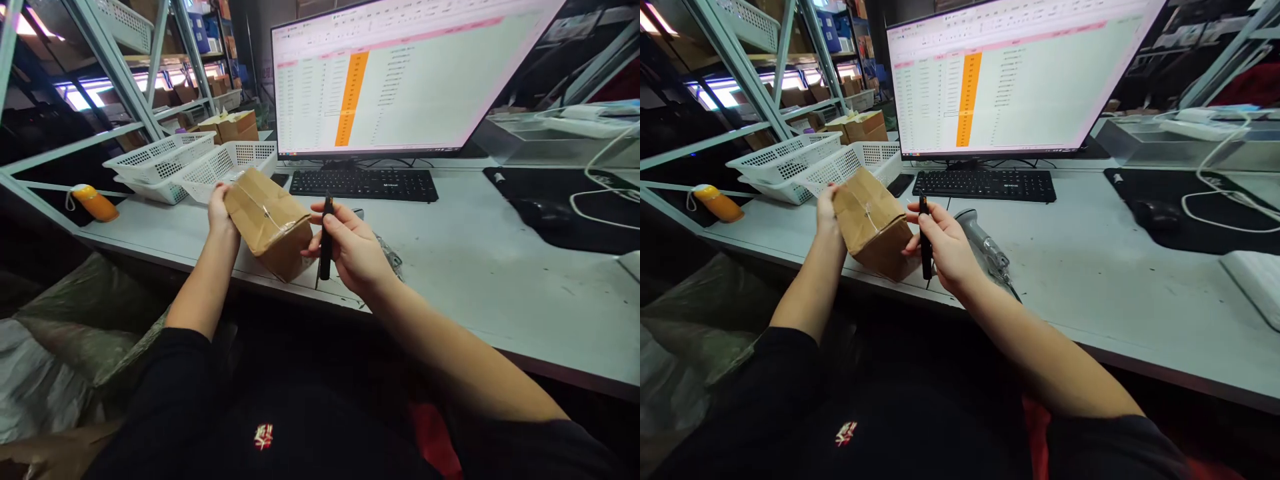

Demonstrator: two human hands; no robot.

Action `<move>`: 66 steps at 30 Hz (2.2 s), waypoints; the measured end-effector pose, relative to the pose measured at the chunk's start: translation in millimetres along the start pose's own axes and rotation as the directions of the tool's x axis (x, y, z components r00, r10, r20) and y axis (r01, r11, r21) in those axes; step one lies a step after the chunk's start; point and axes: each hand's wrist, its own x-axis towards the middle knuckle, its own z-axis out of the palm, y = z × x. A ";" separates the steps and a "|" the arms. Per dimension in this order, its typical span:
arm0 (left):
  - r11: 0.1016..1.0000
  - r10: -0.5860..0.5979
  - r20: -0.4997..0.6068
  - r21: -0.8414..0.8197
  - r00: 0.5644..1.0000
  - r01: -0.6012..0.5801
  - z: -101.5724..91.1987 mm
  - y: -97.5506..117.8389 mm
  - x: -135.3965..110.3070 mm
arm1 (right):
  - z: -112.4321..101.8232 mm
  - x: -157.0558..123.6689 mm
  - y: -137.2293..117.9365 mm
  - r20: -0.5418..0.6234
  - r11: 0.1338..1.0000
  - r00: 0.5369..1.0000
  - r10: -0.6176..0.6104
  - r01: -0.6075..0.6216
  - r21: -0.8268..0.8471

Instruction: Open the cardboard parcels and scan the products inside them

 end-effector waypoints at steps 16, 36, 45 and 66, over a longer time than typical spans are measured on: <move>0.538 0.363 0.641 0.448 0.676 -0.714 -4.3 51.3 -149.3 | -25.6 -34.9 -1.6 0.402 0.118 0.702 -0.588 0.566 -0.816; 0.483 0.396 0.740 0.336 0.544 -0.808 2.3 45.1 -131.8 | -8.7 -45.0 -18.9 0.746 -0.522 0.471 -0.470 0.533 -0.666; 0.515 0.457 0.701 0.293 0.548 -0.805 4.4 44.7 -131.6 | 3.0 -45.6 -20.4 0.723 -0.576 0.526 -0.448 0.448 -0.683; 0.698 0.594 0.441 0.132 0.672 -0.704 9.1 19.2 -116.3 | -45.6 -64.3 -12.2 0.131 0.253 0.827 -0.547 0.312 -0.916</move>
